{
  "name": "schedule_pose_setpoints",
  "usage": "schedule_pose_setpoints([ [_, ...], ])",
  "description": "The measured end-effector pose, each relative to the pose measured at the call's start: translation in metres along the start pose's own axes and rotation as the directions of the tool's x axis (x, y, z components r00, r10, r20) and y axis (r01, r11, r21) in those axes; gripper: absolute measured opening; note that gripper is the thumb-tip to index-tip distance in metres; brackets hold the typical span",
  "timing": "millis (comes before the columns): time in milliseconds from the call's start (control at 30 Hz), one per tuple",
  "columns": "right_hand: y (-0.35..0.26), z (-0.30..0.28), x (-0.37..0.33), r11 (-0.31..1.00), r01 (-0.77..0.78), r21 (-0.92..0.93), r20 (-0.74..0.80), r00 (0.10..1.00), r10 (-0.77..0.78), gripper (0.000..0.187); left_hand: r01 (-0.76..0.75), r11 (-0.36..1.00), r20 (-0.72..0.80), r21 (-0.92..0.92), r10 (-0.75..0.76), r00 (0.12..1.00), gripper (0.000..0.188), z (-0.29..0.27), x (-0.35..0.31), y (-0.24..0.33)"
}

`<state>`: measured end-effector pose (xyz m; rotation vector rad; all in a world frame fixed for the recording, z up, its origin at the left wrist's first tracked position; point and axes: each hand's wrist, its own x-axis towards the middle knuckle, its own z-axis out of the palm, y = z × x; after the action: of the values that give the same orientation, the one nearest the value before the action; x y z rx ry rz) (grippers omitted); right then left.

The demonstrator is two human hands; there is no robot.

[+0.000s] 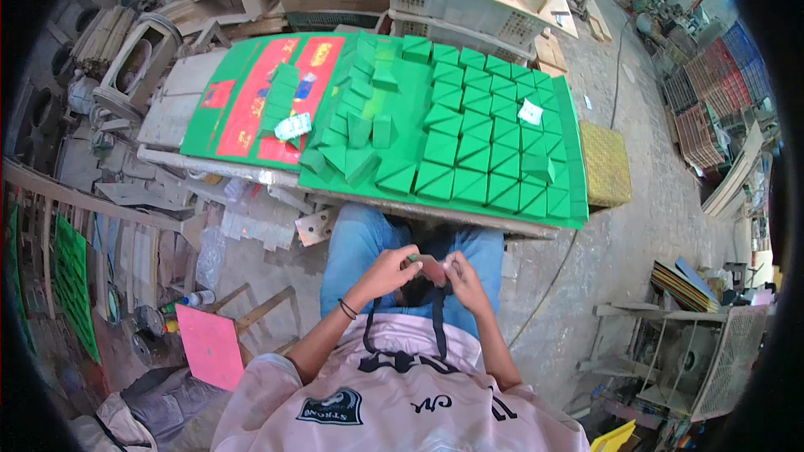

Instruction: Assembling and gluing green triangular foam pieces together on a workbench.

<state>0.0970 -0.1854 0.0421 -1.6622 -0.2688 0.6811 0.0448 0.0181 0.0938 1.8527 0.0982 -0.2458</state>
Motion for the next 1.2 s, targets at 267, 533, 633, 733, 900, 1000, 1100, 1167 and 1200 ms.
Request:
schedule_pose_setpoints([
  [267,0.017,-0.005,0.019,0.976,-0.206,0.065,0.079,0.976,0.201,0.023,-0.028,0.998,0.033,0.059,0.027,0.999,0.022,0.006,0.009,-0.025],
  [533,0.011,-0.027,0.026,0.848,-0.351,0.397,0.437,0.885,0.161,0.019,0.024,0.868,0.309,0.496,-0.202,0.93,0.032,-0.006,0.03,0.028],
  [633,0.011,-0.034,0.031,0.759,-0.435,0.485,0.477,0.859,0.187,0.019,-0.03,0.963,0.593,0.268,-0.14,0.793,0.035,-0.041,0.045,0.075],
  [733,0.015,-0.036,0.035,0.752,-0.434,0.495,0.493,0.853,0.168,0.016,-0.046,0.992,0.571,-0.114,0.103,0.815,0.031,-0.092,0.069,0.113],
  [900,0.02,-0.032,0.039,0.76,-0.462,0.458,0.506,0.838,0.205,0.025,-0.31,0.95,0.038,-0.046,0.312,0.949,0.024,-0.163,0.192,0.146],
  [1000,0.022,-0.031,0.04,0.759,-0.488,0.432,0.495,0.832,0.253,0.029,-0.278,0.949,-0.169,0.147,0.301,0.939,0.026,-0.19,0.295,0.138],
  [1100,0.024,-0.032,0.041,0.779,-0.483,0.4,0.451,0.843,0.292,0.029,-0.046,0.749,-0.322,0.661,0.339,0.884,0.036,-0.185,0.354,0.098],
  [1167,0.024,-0.033,0.041,0.782,-0.428,0.452,0.433,0.872,0.227,0.028,0.181,0.472,-0.399,0.863,0.417,0.817,0.044,-0.176,0.373,0.075],
  [1200,0.024,-0.033,0.041,0.787,-0.415,0.456,0.42,0.88,0.221,0.027,0.232,0.451,-0.41,0.862,0.349,0.843,0.051,-0.17,0.378,0.066],
])
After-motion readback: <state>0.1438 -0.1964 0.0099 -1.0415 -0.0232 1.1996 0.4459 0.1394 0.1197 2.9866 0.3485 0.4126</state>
